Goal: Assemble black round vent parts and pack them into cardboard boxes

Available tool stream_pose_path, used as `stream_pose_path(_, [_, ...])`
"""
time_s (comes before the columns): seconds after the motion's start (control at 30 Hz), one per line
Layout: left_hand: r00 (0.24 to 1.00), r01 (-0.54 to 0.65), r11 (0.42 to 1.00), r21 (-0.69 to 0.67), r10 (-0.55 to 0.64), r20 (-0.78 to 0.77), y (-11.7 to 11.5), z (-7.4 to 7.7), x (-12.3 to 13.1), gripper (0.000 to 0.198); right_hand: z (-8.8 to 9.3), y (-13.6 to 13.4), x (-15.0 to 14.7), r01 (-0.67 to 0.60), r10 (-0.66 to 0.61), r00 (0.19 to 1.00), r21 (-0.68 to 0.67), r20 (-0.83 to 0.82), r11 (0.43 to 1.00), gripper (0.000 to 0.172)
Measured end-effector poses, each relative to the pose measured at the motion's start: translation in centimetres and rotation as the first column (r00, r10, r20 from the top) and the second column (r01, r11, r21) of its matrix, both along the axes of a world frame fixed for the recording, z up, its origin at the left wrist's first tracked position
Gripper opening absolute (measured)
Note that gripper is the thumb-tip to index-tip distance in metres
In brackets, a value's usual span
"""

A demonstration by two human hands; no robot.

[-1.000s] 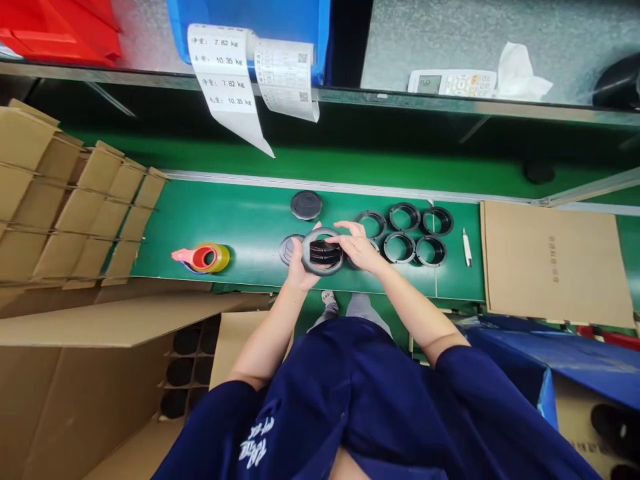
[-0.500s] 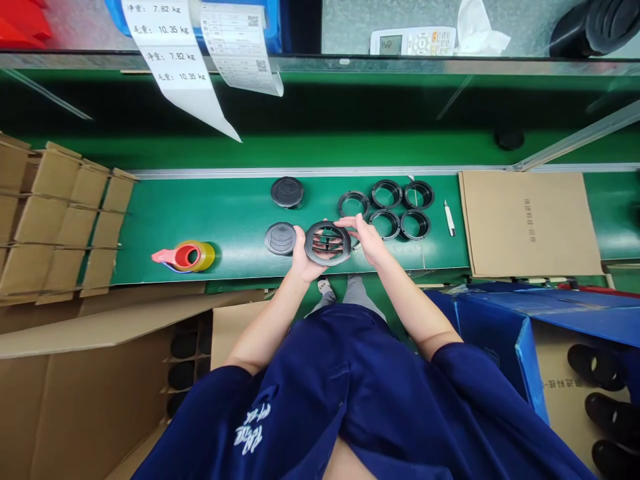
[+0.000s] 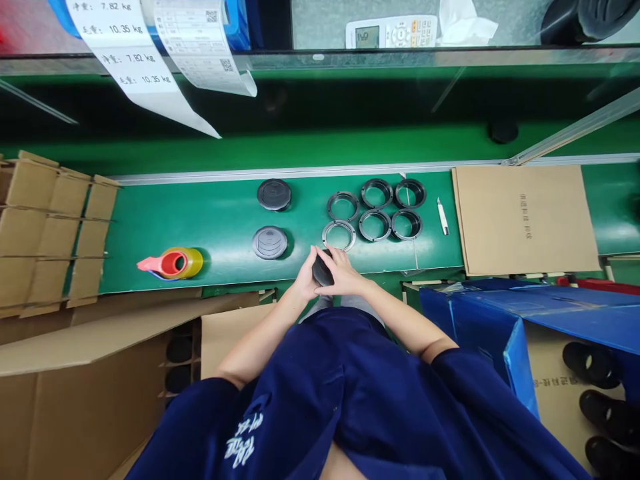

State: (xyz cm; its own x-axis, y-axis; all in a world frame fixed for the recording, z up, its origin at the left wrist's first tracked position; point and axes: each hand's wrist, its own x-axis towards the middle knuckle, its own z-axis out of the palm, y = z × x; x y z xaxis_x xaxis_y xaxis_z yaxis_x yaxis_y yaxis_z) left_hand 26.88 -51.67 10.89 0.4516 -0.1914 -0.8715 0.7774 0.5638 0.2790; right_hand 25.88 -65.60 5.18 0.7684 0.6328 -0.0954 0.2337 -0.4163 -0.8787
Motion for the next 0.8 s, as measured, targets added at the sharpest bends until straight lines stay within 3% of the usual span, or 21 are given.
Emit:
stream_pose_path(0.1, [0.999, 0.033, 0.996, 0.084, -0.031, -0.029, 0.1, -0.5, 0.6, 0.077, -1.7, 0.0, 2.9, 0.097, -0.096, 0.995, -0.075, 0.021, 0.992, 0.121])
stream_pose_path(0.17, [0.999, 0.029, 0.971, 0.239, -0.022, -0.032, 1.1, -0.7, 1.1, 0.074, -3.0, -0.1, 5.4, 0.219, -0.205, 0.974, -0.174, 0.092, 0.96, 0.118])
stream_pose_path(0.23, [1.0, -0.011, 0.914, 0.405, 0.009, 0.007, 2.6, -1.0, 1.0, 0.06, -4.3, 0.0, 7.2, 0.261, -0.228, 0.961, -0.25, 0.154, 0.932, 0.117])
stream_pose_path(0.3, [0.997, -0.065, 0.839, 0.54, 0.04, 0.059, 4.2, -1.4, 0.3, 0.043, -5.5, 0.8, 7.7, 0.206, -0.162, 0.971, -0.277, 0.175, 0.939, 0.115])
stream_pose_path(0.43, [0.983, -0.148, 0.586, 0.797, -0.004, 0.186, 5.6, -1.5, -1.1, 0.02, -6.6, 4.0, 6.3, 0.091, -0.049, 0.981, -0.224, 0.185, 0.97, 0.111])
stream_pose_path(0.5, [0.946, -0.168, 0.456, 0.874, -0.173, 0.273, 5.1, -1.0, -0.5, 0.021, -6.2, 5.3, 6.2, 0.074, -0.044, 0.981, -0.155, 0.188, 0.985, 0.098])
stream_pose_path(0.57, [0.852, -0.193, 0.341, 0.92, -0.407, 0.33, 3.8, -0.6, 1.1, 0.035, -5.3, 5.6, 7.3, 0.171, -0.155, 0.973, -0.083, 0.17, 0.982, 0.079])
stream_pose_path(0.63, [0.741, -0.177, 0.219, 0.96, -0.613, 0.276, 2.2, -1.0, 2.8, 0.057, -4.4, 4.4, 9.6, 0.381, -0.375, 0.917, -0.022, 0.134, 0.924, 0.066])
stream_pose_path(0.7, [0.624, -0.071, 0.086, 0.994, -0.773, 0.111, 0.8, -2.3, 4.0, 0.072, -4.1, 1.9, 12.8, 0.578, -0.58, 0.807, 0.049, 0.11, 0.814, 0.059])
stream_pose_path(0.8, [0.392, 0.074, -0.145, 0.987, -0.906, -0.162, 0.3, -5.1, 4.8, 0.073, -5.3, -4.1, 18.6, 0.729, -0.742, 0.666, 0.145, 0.077, 0.669, 0.05])
